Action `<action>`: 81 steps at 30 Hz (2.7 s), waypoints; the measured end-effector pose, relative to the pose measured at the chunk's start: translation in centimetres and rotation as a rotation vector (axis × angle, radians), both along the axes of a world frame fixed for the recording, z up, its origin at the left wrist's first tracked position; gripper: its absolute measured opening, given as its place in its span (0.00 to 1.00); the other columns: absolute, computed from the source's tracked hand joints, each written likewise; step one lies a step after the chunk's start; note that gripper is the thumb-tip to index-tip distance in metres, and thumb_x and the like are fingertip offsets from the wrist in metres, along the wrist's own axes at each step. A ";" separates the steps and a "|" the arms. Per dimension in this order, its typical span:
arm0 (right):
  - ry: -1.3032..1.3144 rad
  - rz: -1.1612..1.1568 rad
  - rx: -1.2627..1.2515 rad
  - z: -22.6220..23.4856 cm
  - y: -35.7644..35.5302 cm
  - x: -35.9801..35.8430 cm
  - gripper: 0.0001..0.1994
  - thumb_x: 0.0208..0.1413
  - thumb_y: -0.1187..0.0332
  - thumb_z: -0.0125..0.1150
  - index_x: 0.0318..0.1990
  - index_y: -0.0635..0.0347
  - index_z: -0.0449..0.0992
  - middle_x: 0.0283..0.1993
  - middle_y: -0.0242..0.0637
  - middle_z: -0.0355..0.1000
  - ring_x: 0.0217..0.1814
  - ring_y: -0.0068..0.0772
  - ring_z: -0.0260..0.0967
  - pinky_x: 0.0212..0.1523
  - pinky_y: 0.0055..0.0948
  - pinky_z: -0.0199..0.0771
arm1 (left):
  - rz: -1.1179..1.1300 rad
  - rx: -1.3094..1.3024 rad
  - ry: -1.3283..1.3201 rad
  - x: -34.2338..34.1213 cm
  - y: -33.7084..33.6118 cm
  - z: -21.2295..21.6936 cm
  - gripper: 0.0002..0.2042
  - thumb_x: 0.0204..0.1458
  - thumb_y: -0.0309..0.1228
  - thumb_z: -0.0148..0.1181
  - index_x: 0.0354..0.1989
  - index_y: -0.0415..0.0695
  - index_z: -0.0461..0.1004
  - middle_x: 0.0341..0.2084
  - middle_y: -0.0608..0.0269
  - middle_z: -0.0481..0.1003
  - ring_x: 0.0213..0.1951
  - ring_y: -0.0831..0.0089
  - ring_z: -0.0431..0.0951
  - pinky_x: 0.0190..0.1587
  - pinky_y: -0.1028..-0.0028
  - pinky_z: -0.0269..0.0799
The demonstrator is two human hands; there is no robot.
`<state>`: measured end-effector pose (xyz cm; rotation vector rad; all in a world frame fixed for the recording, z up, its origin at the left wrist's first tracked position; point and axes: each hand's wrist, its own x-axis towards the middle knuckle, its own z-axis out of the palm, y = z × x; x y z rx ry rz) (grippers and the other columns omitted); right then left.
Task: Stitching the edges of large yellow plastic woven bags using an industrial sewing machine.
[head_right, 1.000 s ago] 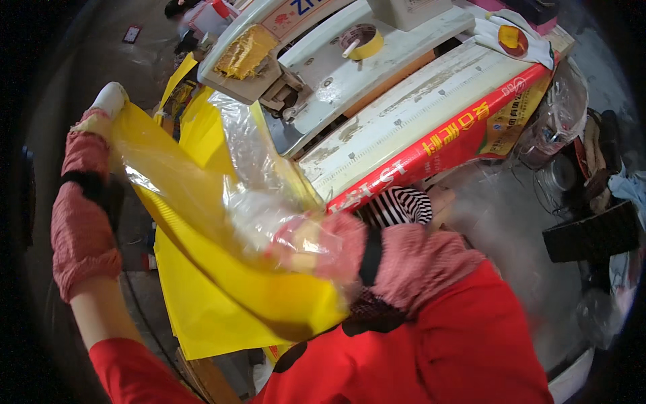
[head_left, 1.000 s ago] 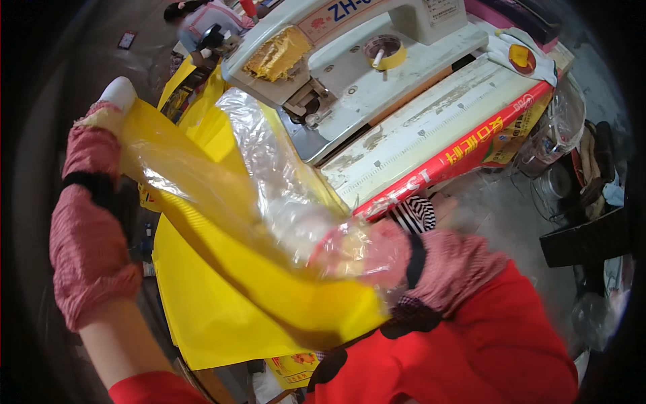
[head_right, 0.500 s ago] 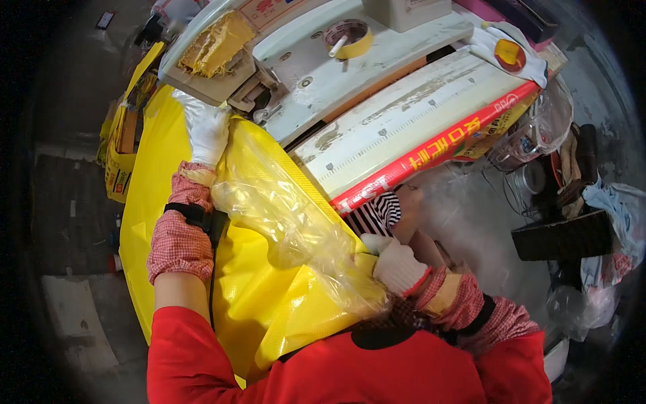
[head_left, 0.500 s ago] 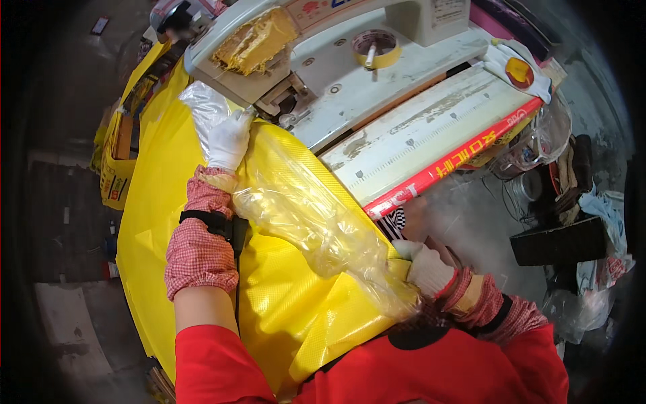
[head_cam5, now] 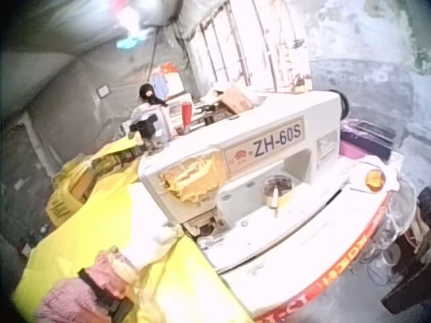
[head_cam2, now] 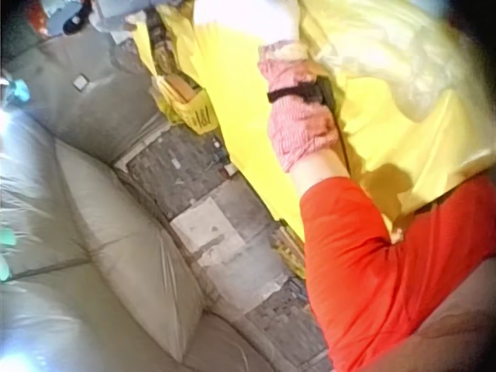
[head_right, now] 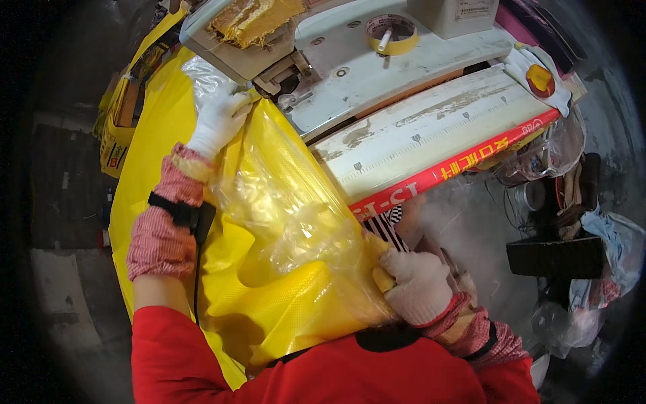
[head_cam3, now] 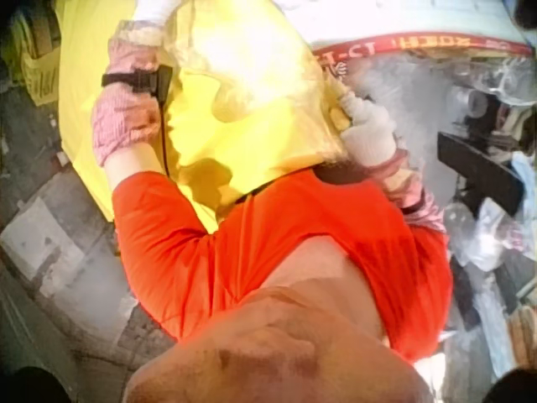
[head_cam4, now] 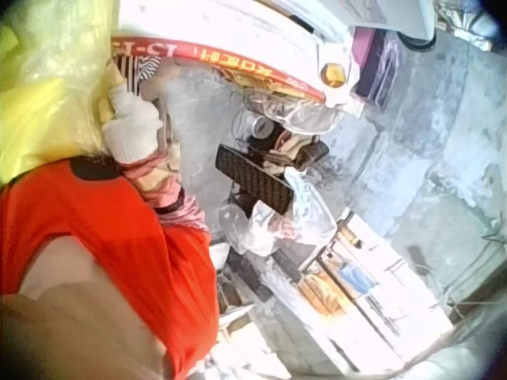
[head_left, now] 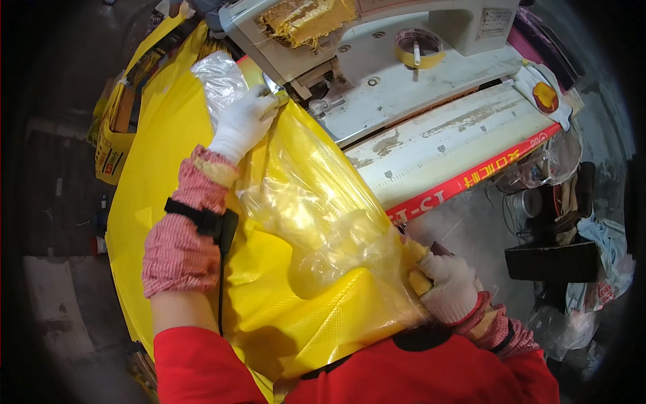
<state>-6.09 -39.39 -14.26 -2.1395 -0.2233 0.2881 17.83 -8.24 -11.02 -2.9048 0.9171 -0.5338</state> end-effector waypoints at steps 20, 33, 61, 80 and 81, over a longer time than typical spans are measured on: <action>-0.856 0.164 -0.415 -3.9 14.2 19.1 0.09 0.47 0.68 0.51 0.32 0.54 0.78 0.27 0.35 0.73 0.31 0.37 0.72 0.32 0.30 0.72 | 0.135 -0.137 -0.027 10.0 4.4 9.5 0.13 0.48 0.27 0.48 0.43 0.47 0.68 0.38 0.52 0.71 0.40 0.55 0.72 0.41 0.66 0.68; -0.352 0.981 -0.160 -1.8 9.2 28.7 0.15 0.37 0.61 0.59 0.30 0.63 0.76 0.28 0.49 0.72 0.31 0.49 0.71 0.31 0.38 0.71 | -0.378 0.307 0.270 -9.4 -13.5 17.4 0.10 0.45 0.33 0.59 0.34 0.42 0.73 0.31 0.56 0.74 0.40 0.56 0.72 0.48 0.63 0.64; -0.267 0.936 0.069 -4.9 3.9 27.5 0.15 0.36 0.62 0.62 0.32 0.60 0.76 0.29 0.43 0.73 0.32 0.43 0.70 0.32 0.36 0.70 | -0.754 0.571 0.571 -9.0 -23.0 13.3 0.33 0.28 0.39 0.69 0.49 0.45 0.66 0.39 0.59 0.67 0.43 0.60 0.67 0.42 0.63 0.63; -0.332 0.983 0.078 -4.7 5.1 27.8 0.15 0.36 0.63 0.64 0.34 0.58 0.76 0.30 0.39 0.73 0.32 0.39 0.70 0.33 0.35 0.70 | -0.298 0.428 1.711 -6.6 -23.1 14.8 0.30 0.43 0.27 0.60 0.58 0.44 0.58 0.44 0.51 0.68 0.45 0.57 0.70 0.47 0.64 0.64; -0.342 0.984 0.077 -4.6 5.1 27.8 0.15 0.36 0.63 0.64 0.34 0.58 0.76 0.30 0.39 0.73 0.32 0.39 0.70 0.33 0.35 0.70 | -0.251 0.399 1.703 -6.7 -22.8 14.4 0.33 0.42 0.30 0.63 0.59 0.45 0.57 0.43 0.50 0.68 0.44 0.57 0.69 0.46 0.62 0.64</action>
